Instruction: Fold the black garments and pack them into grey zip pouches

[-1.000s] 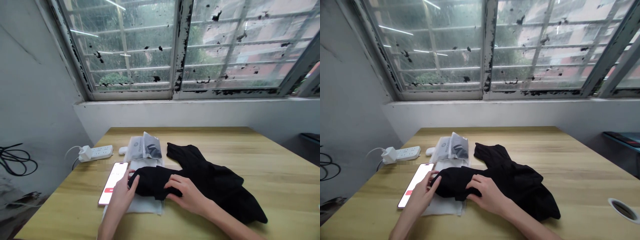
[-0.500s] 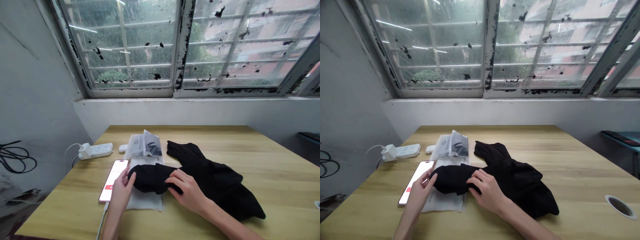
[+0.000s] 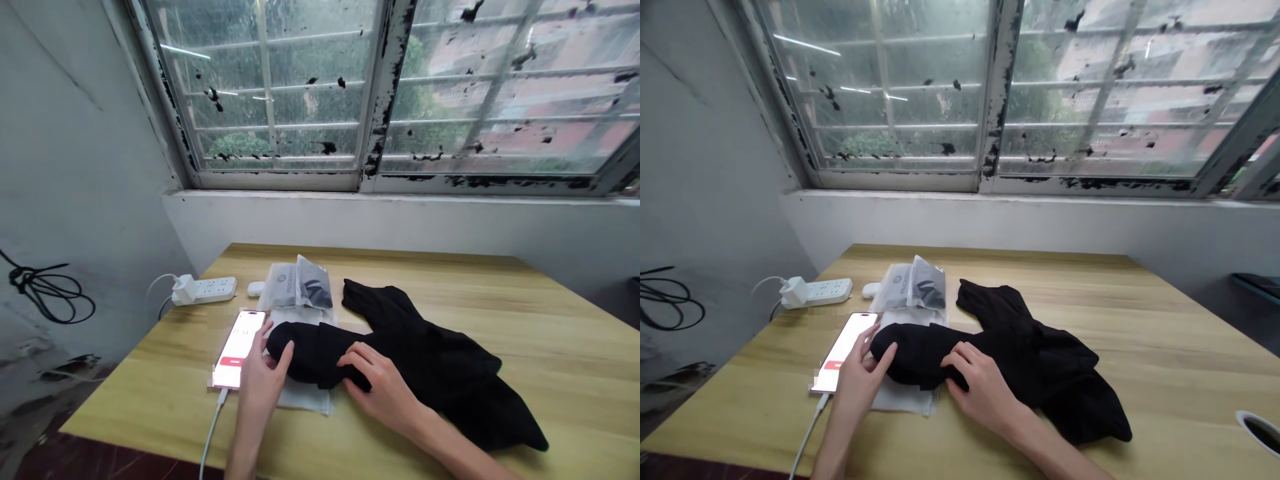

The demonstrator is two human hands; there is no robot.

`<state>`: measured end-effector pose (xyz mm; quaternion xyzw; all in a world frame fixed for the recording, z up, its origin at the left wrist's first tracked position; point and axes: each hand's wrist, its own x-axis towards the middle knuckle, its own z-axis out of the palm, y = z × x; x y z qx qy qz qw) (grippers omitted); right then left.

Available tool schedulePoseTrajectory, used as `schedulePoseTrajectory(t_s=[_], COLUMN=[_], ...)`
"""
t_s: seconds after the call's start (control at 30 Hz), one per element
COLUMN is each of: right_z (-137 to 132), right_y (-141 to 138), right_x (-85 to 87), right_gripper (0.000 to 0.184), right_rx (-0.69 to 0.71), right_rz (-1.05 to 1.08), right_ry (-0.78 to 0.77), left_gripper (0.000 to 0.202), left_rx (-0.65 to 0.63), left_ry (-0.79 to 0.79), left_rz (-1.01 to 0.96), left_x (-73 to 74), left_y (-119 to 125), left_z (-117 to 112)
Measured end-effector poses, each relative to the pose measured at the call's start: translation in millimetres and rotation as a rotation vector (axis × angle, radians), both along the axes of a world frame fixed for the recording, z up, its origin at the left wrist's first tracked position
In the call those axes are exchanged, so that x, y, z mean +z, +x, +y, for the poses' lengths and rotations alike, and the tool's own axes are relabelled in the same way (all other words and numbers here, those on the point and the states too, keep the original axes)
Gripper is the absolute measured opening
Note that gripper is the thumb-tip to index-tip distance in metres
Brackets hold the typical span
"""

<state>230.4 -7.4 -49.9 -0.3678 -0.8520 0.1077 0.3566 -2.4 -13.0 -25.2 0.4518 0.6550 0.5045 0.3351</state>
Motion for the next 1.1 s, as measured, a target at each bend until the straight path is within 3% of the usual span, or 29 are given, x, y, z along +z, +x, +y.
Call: schedulePoseTrajectory(t_s=[0.13,0.23,0.37,0.47,0.57,0.67,0.77,0.9,1.0,1.1], right_z=[-1,-1,0,1,-2,-7,-9,-2,8,17], right_y=[0,-1,0,-1,-7,-14,-17,-9,-4,-3], right_x=[-1.0,-1.4,-1.0,2.6,9.3,15.0,17.2,15.2,10.4,4.7], right_gripper=[0.031,0.032,0.03,0.028,0.027,0.024,0.021,0.014,0.025,0.042], right_rx=[-0.017,-0.038,-0.047,-0.069,-0.06,0.036,0.089,-0.029,-0.141,-0.147], right_rz=[0.014,0.026,0.081,0.199,0.275,0.196,0.099,0.25,0.421,0.621], right_ry=[-0.008,0.0,0.045,0.147,0.242,0.237,0.147,-0.095,-0.339,-0.598], left_gripper=[0.081,0.076,0.052,0.047,0.052,0.054,0.052,0.051,0.053,0.053], left_rx=[0.016,0.013,-0.02,-0.041,0.041,0.164,0.205,0.178,0.081,0.006], left_ry=[0.058,0.04,0.03,0.057,0.12,0.18,0.179,0.171,0.203,0.262], left_rz=[-0.324,-0.445,-0.481,-0.495,-0.542,-0.552,-0.544,-0.465,-0.38,-0.253], left_x=[-7.4,-6.8,-2.3,0.7,3.8,6.3,5.4,-1.2,-5.8,-7.2], left_y=[2,3,7,10,11,7,-1,-4,3,16], left_z=[1,1,-1,-3,-6,-6,-5,-5,-7,-9])
